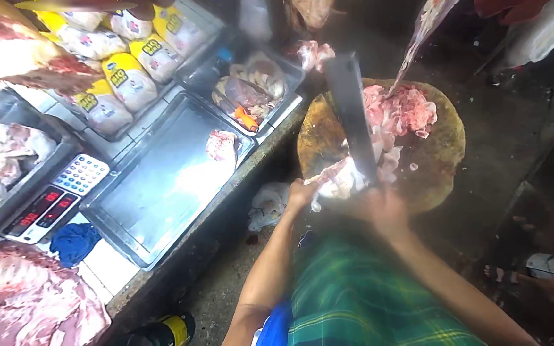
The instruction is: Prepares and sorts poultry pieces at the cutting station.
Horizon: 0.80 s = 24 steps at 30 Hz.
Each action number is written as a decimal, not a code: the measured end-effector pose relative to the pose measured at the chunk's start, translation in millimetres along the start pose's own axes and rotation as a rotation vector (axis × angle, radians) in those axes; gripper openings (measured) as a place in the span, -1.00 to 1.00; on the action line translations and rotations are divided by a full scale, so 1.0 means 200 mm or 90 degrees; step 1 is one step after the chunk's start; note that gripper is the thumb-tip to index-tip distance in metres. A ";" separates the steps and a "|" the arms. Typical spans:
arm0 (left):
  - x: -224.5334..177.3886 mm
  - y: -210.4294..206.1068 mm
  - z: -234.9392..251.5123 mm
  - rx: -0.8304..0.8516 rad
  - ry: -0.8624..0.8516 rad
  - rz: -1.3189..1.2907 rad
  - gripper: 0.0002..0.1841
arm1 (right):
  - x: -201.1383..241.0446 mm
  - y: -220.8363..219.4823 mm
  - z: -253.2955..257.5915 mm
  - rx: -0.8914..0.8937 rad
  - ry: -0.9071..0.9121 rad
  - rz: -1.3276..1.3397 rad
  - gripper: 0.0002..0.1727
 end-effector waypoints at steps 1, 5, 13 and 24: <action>-0.01 0.00 0.01 -0.003 0.013 -0.010 -0.38 | -0.02 -0.02 0.00 -0.009 0.017 -0.001 -0.41; -0.01 0.00 -0.04 -0.020 0.038 -0.051 -0.43 | -0.44 -0.17 -0.24 0.272 -0.337 -0.173 -0.25; -0.31 0.08 -0.02 0.047 -0.174 0.026 -0.60 | -0.65 0.13 -0.22 0.251 -0.471 -0.173 -0.20; -0.60 -0.33 -0.14 -0.109 -0.421 0.528 -0.45 | -0.84 0.14 -0.20 0.292 -0.481 -0.101 -0.21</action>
Point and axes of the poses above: each hand's wrist, its own z-axis towards the middle knuckle, its own y-axis out of the back of the hand, x = y × z, the point moved 8 cm from there along z, towards the middle knuckle, and after that the axes turned 15 degrees about z, right-handed, at the moved point
